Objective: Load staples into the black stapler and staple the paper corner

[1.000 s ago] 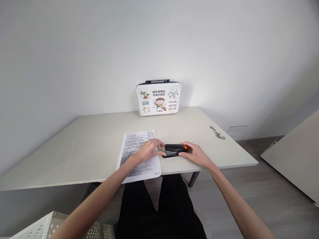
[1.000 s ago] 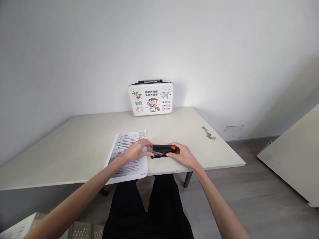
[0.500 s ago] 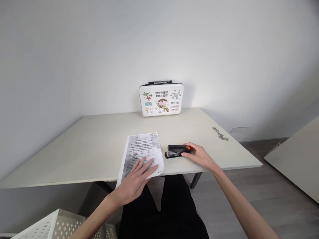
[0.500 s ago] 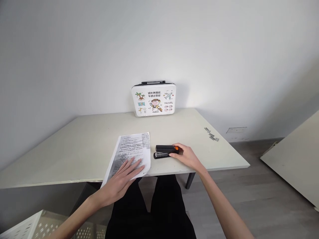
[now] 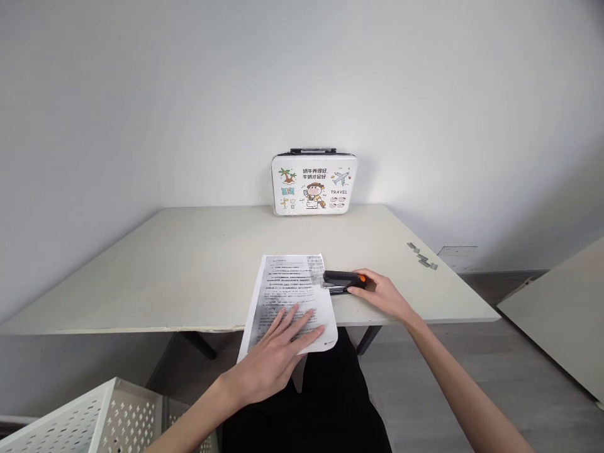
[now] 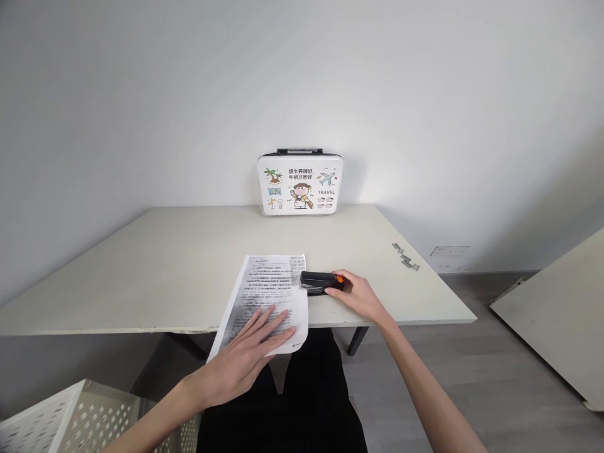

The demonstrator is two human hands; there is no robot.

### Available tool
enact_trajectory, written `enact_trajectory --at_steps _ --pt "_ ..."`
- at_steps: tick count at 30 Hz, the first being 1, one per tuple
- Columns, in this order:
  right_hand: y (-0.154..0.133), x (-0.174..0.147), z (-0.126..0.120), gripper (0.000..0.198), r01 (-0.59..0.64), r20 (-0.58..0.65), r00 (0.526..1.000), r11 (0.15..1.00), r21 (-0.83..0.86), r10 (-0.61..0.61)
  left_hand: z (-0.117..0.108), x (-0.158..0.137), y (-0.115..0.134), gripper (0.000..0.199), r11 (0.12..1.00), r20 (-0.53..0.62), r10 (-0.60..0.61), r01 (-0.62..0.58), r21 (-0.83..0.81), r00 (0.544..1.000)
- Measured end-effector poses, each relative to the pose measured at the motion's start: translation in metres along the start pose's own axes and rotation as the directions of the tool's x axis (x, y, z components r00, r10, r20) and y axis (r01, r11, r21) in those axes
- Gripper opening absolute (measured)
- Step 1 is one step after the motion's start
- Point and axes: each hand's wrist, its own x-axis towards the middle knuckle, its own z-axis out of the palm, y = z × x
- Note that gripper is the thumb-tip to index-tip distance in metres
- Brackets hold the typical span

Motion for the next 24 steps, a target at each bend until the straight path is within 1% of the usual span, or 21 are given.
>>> enact_trajectory --at_steps 2,4,6,8,10,12,15,17,19,22,24 --pt "-0.001 -0.001 -0.003 0.047 0.007 0.027 1.000 1.000 -0.005 -0.007 -0.002 0.000 0.002 0.066 0.999 0.048 -0.025 0.026 -0.024 0.999" --pt "-0.005 0.001 -0.007 0.047 0.010 0.058 0.998 1.000 -0.002 -0.010 -0.006 0.005 -0.001 0.077 0.997 0.075 -0.062 0.066 -0.045 0.995" --pt "-0.011 0.008 -0.008 0.048 0.010 0.051 0.999 1.000 -0.019 -0.009 -0.011 0.019 -0.009 0.081 0.993 0.043 -0.105 0.108 -0.058 0.994" --pt "-0.022 0.020 -0.005 0.048 0.015 -0.004 1.000 0.998 -0.067 -0.016 -0.015 0.040 -0.021 0.073 0.989 -0.023 -0.138 0.136 -0.052 0.990" --pt "-0.037 0.035 0.002 0.049 0.044 -0.029 0.998 0.989 -0.141 -0.048 -0.017 0.067 -0.037 0.073 0.986 -0.073 -0.168 0.166 -0.032 0.983" --pt "-0.054 0.050 0.011 0.052 0.086 0.041 0.996 0.972 -0.217 -0.078 -0.015 0.093 -0.051 0.078 0.985 -0.063 -0.171 0.171 -0.008 0.983" --pt "-0.077 0.065 0.024 0.060 0.096 0.167 0.985 0.946 -0.308 -0.045 -0.005 0.120 -0.065 0.087 0.986 -0.026 -0.169 0.169 0.011 0.985" --pt "-0.088 0.069 0.030 0.067 0.079 0.224 0.975 0.932 -0.352 0.002 0.003 0.128 -0.069 0.087 0.987 -0.008 -0.157 0.157 0.015 0.988" --pt "-0.093 0.069 0.032 0.071 0.059 0.263 0.964 0.923 -0.379 0.047 0.010 0.129 -0.069 0.086 0.988 -0.008 -0.153 0.153 0.018 0.988" --pt "-0.094 0.069 0.034 0.075 0.021 0.279 0.955 0.918 -0.395 0.098 0.016 0.128 -0.063 0.086 0.986 -0.036 -0.164 0.165 0.032 0.986" --pt "-0.093 0.070 0.035 0.076 0.013 0.272 0.956 0.913 -0.407 0.108 0.017 0.128 -0.059 0.087 0.985 -0.044 -0.166 0.168 0.039 0.985"
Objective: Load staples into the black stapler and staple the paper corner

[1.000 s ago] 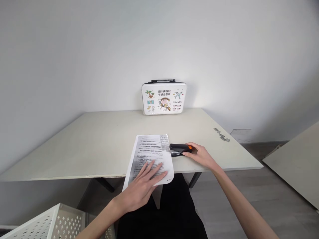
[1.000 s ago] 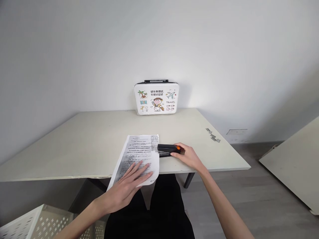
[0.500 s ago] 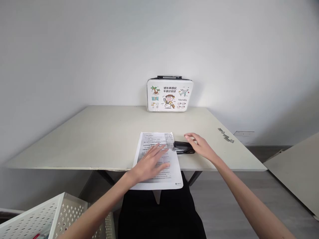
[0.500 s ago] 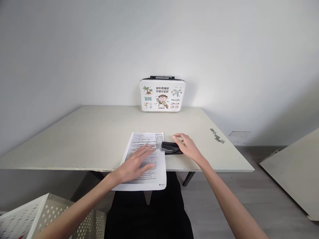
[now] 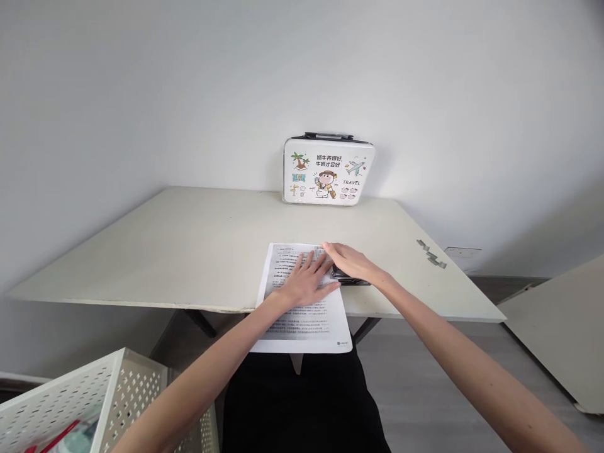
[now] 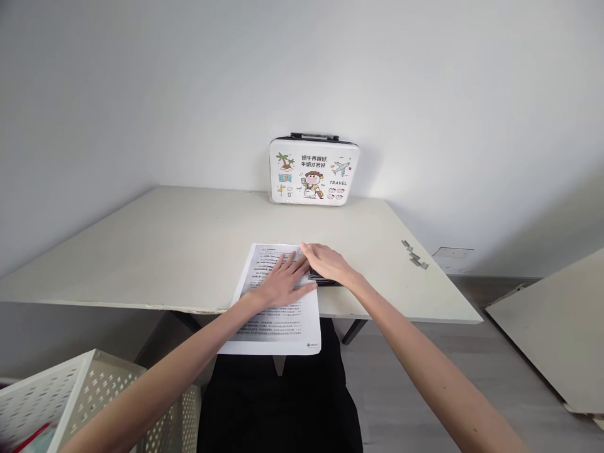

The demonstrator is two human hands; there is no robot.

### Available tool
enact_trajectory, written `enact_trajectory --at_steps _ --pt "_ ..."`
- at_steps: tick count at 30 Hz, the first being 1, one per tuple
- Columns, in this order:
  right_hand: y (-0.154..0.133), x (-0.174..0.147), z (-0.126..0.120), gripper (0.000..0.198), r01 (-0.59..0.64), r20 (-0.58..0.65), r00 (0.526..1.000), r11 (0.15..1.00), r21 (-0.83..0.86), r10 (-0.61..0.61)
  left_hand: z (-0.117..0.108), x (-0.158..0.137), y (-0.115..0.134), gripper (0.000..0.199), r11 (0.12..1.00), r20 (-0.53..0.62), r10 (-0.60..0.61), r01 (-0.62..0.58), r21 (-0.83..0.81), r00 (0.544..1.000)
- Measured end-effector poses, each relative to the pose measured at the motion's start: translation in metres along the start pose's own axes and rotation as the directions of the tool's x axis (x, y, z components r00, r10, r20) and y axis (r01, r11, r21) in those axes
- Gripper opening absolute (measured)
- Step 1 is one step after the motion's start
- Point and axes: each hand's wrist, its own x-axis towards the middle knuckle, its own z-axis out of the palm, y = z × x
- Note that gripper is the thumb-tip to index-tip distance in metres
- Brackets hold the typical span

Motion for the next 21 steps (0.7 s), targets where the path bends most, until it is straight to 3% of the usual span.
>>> enact_trajectory --at_steps 21 --pt "-0.0015 0.0088 0.0090 0.070 -0.005 0.058 0.998 0.989 -0.146 0.013 0.0039 0.0036 0.0061 0.087 1.000 -0.015 -0.001 0.001 0.007 1.000"
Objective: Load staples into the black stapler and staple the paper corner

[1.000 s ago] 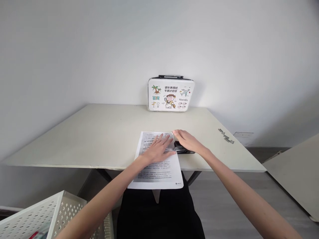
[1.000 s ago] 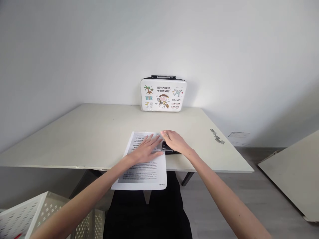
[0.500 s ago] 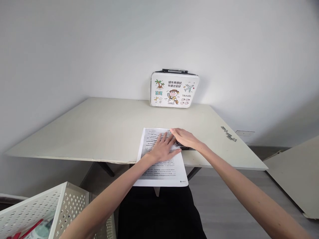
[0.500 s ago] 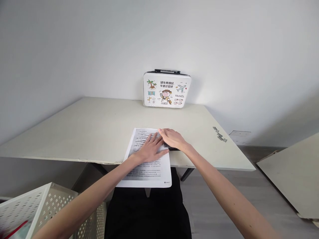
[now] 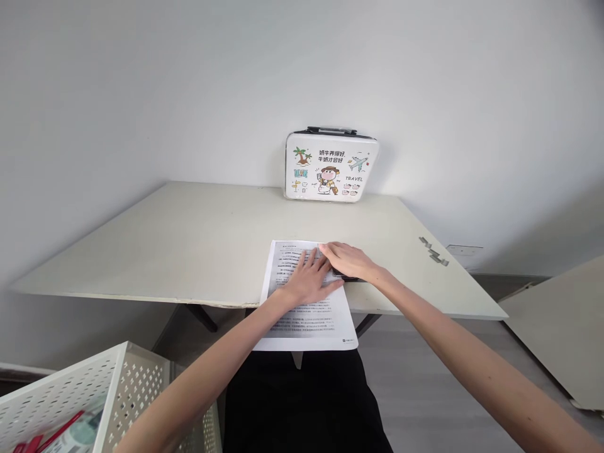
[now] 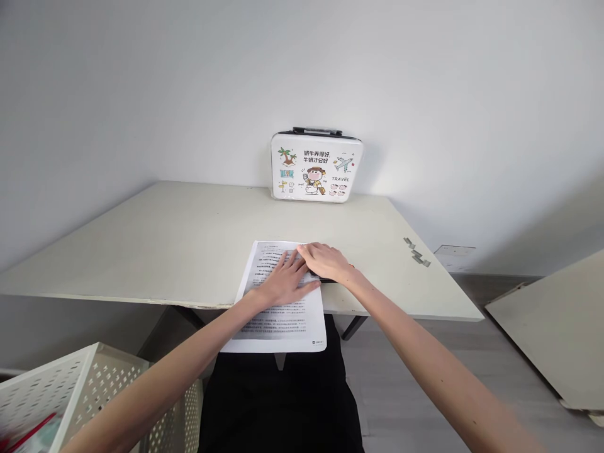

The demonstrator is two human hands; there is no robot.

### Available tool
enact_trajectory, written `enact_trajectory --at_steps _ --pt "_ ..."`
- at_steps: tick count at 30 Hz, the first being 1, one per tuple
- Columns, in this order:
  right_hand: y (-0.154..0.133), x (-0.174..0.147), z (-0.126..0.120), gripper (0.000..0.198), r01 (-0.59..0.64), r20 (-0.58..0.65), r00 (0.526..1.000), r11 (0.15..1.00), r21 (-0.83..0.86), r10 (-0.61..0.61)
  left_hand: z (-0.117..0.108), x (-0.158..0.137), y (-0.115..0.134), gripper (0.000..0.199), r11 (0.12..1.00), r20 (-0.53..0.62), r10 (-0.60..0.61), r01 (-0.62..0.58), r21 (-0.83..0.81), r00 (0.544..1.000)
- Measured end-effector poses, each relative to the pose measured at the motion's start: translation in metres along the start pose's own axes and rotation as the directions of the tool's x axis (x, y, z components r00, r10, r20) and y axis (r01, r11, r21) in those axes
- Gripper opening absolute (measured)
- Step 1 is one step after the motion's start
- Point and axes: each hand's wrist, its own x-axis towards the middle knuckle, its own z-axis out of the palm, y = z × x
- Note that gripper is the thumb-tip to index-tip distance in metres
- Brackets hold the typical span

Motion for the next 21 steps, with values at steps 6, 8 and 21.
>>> enact_trajectory --at_steps 6,8,21 --pt "0.0008 -0.0003 0.0010 0.065 0.031 -0.004 1.000 0.999 -0.020 -0.031 0.0033 0.0002 -0.0040 0.085 1.000 -0.017 0.014 -0.014 0.000 1.000" --pt "0.0020 0.0000 0.0012 0.064 0.035 -0.004 0.999 0.999 -0.024 -0.035 0.0033 0.0006 -0.0046 0.085 1.000 -0.017 0.019 -0.019 -0.002 1.000" --pt "0.0032 0.0031 0.0090 0.053 0.052 -0.003 0.999 0.991 -0.121 -0.053 0.0047 0.0022 -0.0064 0.083 0.998 -0.004 0.056 -0.056 0.018 0.998"
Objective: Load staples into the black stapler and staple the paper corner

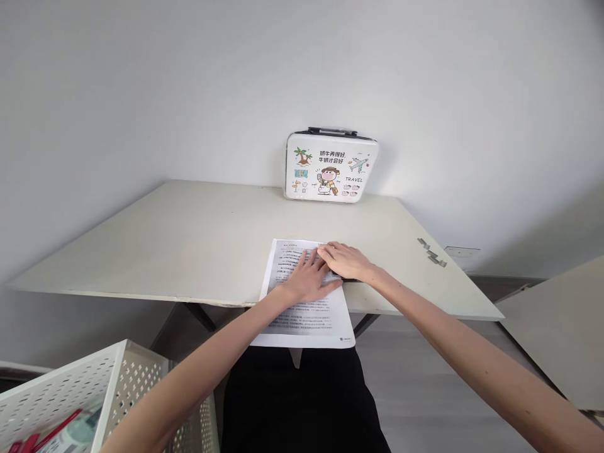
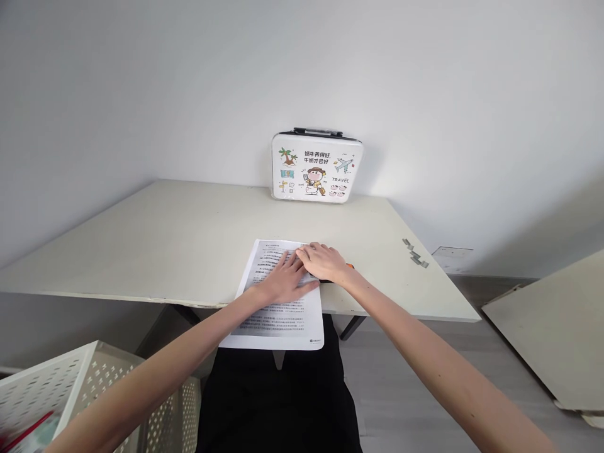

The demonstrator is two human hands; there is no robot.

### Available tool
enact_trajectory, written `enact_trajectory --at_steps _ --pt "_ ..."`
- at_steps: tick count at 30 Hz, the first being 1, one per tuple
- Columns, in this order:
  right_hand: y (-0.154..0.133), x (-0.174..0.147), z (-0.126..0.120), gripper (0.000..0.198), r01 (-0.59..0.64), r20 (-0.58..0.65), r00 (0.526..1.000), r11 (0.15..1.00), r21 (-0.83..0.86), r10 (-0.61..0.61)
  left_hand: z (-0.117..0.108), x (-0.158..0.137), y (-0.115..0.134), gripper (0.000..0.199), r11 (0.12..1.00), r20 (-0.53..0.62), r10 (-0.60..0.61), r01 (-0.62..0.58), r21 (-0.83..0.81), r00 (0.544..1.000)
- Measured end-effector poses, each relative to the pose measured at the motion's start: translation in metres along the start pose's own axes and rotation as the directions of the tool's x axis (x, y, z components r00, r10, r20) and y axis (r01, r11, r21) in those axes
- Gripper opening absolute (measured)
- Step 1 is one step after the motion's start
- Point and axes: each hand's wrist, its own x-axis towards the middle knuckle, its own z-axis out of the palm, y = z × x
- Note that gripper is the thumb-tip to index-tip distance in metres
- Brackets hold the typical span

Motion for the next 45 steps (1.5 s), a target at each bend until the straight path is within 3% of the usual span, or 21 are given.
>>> enact_trajectory --at_steps 12,24,28,33,39,45 --pt "-0.007 0.005 0.007 0.055 -0.096 -0.039 0.995 0.992 -0.081 0.093 0.001 -0.001 0.001 0.091 0.999 -0.007 -0.038 0.038 0.003 0.999" --pt "-0.020 0.003 0.014 0.050 -0.090 -0.140 0.987 0.990 -0.107 0.075 -0.005 -0.004 0.001 0.091 0.999 -0.004 -0.027 0.027 0.042 1.000" --pt "-0.009 -0.003 0.005 0.056 -0.050 -0.195 0.980 0.998 -0.028 0.043 -0.007 -0.007 0.000 0.085 0.999 -0.018 -0.028 0.028 0.016 0.999" --pt "0.018 -0.036 0.010 0.053 0.131 -0.415 0.909 0.968 0.216 -0.030 -0.009 -0.015 -0.011 0.084 0.998 -0.004 -0.057 0.057 0.019 0.998" --pt "0.060 -0.081 0.036 0.042 0.133 -0.412 0.911 0.934 0.331 0.016 -0.019 -0.025 -0.031 0.081 0.993 -0.007 -0.111 0.111 0.038 0.994" --pt "0.080 -0.085 0.045 0.041 0.114 -0.405 0.913 0.919 0.377 0.053 -0.022 -0.011 -0.043 0.077 0.982 -0.046 -0.174 0.177 0.060 0.984"
